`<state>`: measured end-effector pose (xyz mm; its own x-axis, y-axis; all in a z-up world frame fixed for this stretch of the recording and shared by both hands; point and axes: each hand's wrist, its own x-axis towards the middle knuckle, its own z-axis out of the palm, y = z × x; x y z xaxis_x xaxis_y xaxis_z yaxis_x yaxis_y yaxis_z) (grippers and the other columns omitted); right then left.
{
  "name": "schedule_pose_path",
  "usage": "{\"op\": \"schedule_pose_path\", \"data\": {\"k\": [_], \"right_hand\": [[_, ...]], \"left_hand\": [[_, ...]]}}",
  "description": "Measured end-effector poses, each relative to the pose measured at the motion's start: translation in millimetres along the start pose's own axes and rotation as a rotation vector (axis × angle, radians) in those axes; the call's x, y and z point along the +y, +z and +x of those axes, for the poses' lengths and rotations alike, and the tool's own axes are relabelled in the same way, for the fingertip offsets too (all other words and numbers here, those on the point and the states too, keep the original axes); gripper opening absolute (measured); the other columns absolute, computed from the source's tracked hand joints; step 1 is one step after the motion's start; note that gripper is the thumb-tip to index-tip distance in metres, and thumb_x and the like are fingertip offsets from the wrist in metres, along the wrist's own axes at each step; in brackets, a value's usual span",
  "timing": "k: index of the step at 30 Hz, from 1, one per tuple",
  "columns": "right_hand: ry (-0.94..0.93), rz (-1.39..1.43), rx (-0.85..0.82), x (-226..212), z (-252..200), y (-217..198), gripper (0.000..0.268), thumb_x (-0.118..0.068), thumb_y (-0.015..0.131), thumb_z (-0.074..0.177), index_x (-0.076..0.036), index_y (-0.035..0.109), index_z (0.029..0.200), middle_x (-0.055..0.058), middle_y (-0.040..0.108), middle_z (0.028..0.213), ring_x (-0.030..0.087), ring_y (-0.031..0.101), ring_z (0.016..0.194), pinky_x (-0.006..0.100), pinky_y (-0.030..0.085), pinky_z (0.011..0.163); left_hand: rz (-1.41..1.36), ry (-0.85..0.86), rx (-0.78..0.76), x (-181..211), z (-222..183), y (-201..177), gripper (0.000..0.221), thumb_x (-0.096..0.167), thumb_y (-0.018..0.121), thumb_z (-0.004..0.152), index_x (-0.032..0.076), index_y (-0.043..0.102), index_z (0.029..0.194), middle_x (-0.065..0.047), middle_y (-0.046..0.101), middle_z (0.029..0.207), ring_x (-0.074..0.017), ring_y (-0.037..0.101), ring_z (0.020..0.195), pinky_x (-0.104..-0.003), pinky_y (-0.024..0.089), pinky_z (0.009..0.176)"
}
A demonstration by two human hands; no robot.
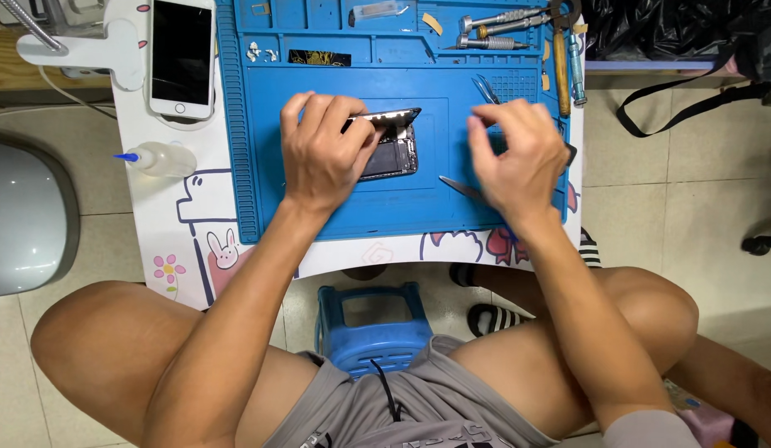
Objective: The person assembles a mobile phone by placing the screen component onto the internal chassis, connecting internal cables with a pair of tweezers, and then pressing the screen and chassis together by hand until they are joined.
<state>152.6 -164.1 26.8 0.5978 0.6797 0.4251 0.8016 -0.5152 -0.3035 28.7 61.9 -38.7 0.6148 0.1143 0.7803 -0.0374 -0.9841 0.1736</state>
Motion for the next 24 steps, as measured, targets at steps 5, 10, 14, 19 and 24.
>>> {"op": "schedule_pose_path", "data": {"k": [5,10,14,19,24], "right_hand": [[0.101,-0.208,-0.074,26.7,-8.9,-6.0,0.023,-0.022,0.083,0.098,-0.006,0.080,0.115,0.007,0.063,0.099,0.031,0.062,0.093,0.044,0.055,0.074],[0.157,-0.226,-0.106,35.8,-15.3,7.3,0.017,-0.026,0.083,0.097,-0.015,0.080,0.110,0.002,0.062,0.097,0.026,0.061,0.096,0.043,0.057,0.076],[0.138,-0.223,-0.058,38.6,-16.7,11.2,0.008,-0.023,0.081,0.099,-0.017,0.076,0.100,-0.001,0.063,0.089,0.023,0.063,0.092,0.038,0.055,0.076],[0.084,-0.023,-0.117,23.7,-5.5,12.1,0.009,-0.015,0.067,0.104,-0.006,0.069,0.106,0.006,0.070,0.092,0.027,0.060,0.087,0.043,0.047,0.072],[0.226,0.224,-0.288,6.7,-0.1,18.0,0.018,-0.015,0.051,0.105,-0.007,0.058,0.119,0.002,0.057,0.076,0.024,0.054,0.066,0.042,0.038,0.063]], "left_hand": [[-0.068,-0.030,0.008,-2.4,0.7,-0.5,0.041,0.014,0.088,0.082,0.017,0.048,0.073,0.006,0.062,0.085,-0.0169,0.061,0.079,-0.038,0.046,0.094],[-0.112,-0.088,-0.047,-1.5,6.3,-9.0,0.042,0.020,0.092,0.081,0.017,0.050,0.084,0.005,0.057,0.078,-0.0183,0.060,0.072,-0.034,0.050,0.074],[-0.137,-0.140,-0.114,-0.3,12.0,-15.4,0.045,0.021,0.095,0.076,0.017,0.062,0.107,0.004,0.061,0.083,-0.0204,0.062,0.075,-0.034,0.050,0.070],[-0.123,-0.211,-0.124,1.5,22.5,-21.9,0.034,0.020,0.098,0.081,0.014,0.070,0.099,-0.001,0.069,0.087,-0.0227,0.060,0.074,-0.035,0.039,0.059],[-0.152,-0.227,-0.098,0.4,25.8,-21.4,0.034,0.016,0.098,0.079,0.016,0.069,0.095,0.002,0.067,0.083,-0.0220,0.059,0.073,-0.035,0.040,0.060]]}}
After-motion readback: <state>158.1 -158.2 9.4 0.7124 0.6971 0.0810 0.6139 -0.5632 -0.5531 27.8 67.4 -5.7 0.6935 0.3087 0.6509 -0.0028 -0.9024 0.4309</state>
